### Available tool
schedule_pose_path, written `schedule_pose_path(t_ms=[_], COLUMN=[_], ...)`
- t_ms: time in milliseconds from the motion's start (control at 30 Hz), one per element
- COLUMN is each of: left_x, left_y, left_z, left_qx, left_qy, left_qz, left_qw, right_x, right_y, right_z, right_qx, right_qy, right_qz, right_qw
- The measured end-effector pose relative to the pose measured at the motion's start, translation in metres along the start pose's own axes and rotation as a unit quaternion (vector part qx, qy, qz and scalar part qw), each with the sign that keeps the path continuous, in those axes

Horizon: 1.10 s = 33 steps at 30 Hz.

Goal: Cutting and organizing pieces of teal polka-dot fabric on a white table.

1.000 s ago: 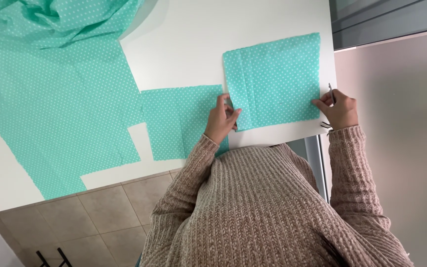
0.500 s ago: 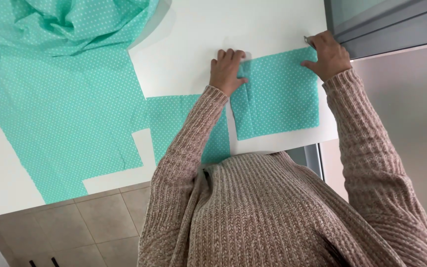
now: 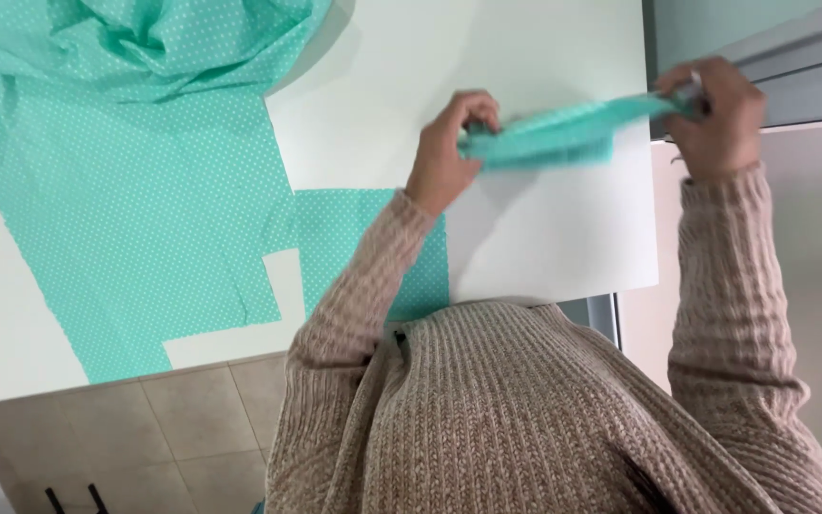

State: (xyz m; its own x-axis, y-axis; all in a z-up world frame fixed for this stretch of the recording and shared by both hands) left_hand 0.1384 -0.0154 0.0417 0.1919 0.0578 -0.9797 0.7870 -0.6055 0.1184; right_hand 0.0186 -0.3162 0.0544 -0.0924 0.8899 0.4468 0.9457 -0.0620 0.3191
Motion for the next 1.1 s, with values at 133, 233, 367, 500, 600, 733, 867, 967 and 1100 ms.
schedule_pose_path(t_ms=[133,233,367,500,600,733,867,967,1100], left_x=[0.007,0.020,0.094,0.101,0.092,0.087,0.111,0.113,0.094], left_y=[-0.037,-0.075,-0.143,-0.194,-0.199,-0.187,-0.205,-0.207,-0.205], left_z=[0.026,0.045,0.078,0.076,0.062,0.057,0.067,0.070,0.071], left_qx=[0.011,0.082,0.185,0.269,0.268,0.244,0.268,0.275,0.275], left_qy=[0.094,0.195,0.323,0.209,0.201,0.316,0.363,0.370,0.357], left_qz=[0.161,0.218,0.211,0.173,0.134,0.139,0.124,0.112,0.080], left_qw=[0.982,0.953,0.904,0.924,0.933,0.906,0.883,0.880,0.889], right_x=[-0.004,0.006,0.006,0.025,0.031,0.055,0.135,0.156,0.135], right_y=[-0.048,-0.094,-0.152,-0.191,-0.230,-0.293,-0.279,-0.244,-0.244], right_z=[-0.010,0.005,0.033,0.027,0.054,0.132,0.119,0.086,0.088], right_qx=[-0.071,-0.042,0.092,0.022,-0.126,-0.054,0.016,0.157,0.158], right_qy=[0.039,0.017,-0.009,0.091,0.571,0.697,0.636,0.454,0.374], right_qz=[0.011,0.083,0.148,0.250,0.526,0.439,0.497,0.417,0.389], right_qw=[0.997,0.995,0.985,0.964,0.617,0.563,0.590,0.771,0.827])
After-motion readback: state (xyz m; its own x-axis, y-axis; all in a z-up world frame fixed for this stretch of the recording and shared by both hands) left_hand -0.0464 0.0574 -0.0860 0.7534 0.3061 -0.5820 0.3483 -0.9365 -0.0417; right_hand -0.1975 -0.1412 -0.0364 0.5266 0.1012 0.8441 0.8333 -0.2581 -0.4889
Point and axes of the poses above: each hand's wrist, its own y-axis towards the middle knuckle, its own z-axis out of the palm, x = y × z, the point moved 2 cm from there along y, towards the middle knuckle
